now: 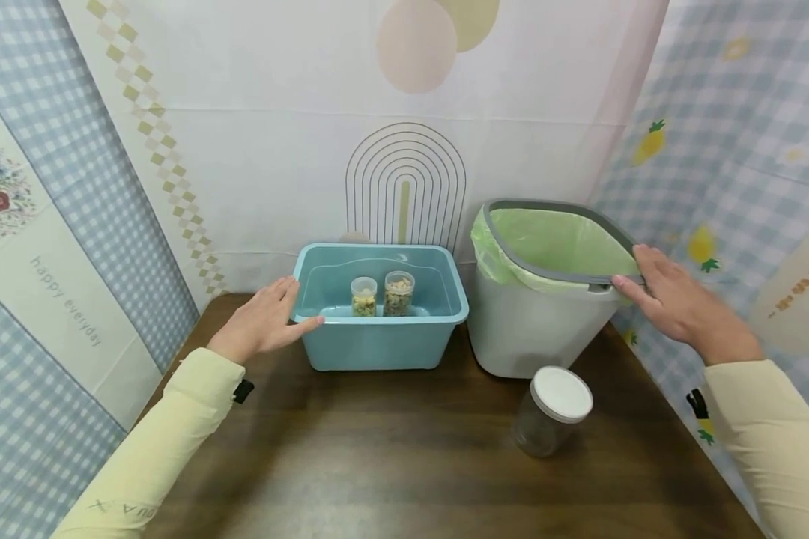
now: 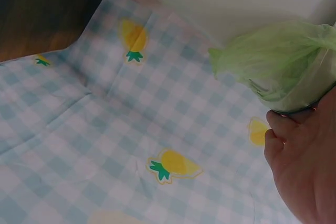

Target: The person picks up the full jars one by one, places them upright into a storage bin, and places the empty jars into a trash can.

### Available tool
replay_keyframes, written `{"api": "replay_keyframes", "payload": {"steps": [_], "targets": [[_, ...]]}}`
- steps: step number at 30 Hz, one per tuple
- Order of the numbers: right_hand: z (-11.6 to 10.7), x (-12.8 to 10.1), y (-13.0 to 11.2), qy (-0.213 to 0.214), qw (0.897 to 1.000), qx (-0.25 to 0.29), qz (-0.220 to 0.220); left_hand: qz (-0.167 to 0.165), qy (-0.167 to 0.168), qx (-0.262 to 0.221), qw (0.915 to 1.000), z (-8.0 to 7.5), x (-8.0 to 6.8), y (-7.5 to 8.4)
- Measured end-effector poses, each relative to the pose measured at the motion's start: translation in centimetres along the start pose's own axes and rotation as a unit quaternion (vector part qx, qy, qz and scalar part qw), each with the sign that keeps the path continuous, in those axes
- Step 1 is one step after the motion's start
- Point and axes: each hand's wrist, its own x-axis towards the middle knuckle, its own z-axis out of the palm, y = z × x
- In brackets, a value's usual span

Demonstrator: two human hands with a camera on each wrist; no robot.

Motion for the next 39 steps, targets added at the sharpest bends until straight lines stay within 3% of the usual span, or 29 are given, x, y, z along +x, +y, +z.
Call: {"api": "replay_keyframes", "payload": {"steps": [4, 10, 20, 29, 39], "targets": [[0.0, 0.1, 0.0, 0.0, 1.0, 0.002, -0.004, 0.011, 0.0, 0.02, 0.9998, -1.1, 0.1, 0.8], [-0.3, 0.2, 0.1, -0.006, 1.0, -0.005, -0.007, 0.075, -0.004, 0.048, 0.9961, -2.2, 0.7, 3.6], [-0.5, 0.1, 0.0, -0.017, 1.0, -0.011, -0.003, 0.153, -0.021, 0.009, 0.9879, -2.4, 1.8, 9.4], [-0.5, 0.3, -0.4, -0.017, 1.0, -0.006, -0.004, 0.233, -0.006, -0.055, 0.9709, -0.8, 3.6, 13.8], [-0.6, 0.0, -0.4, -0.021, 1.0, 0.001, 0.002, 0.272, -0.032, -0.152, 0.9498, 2.7, 5.9, 19.1]]}}
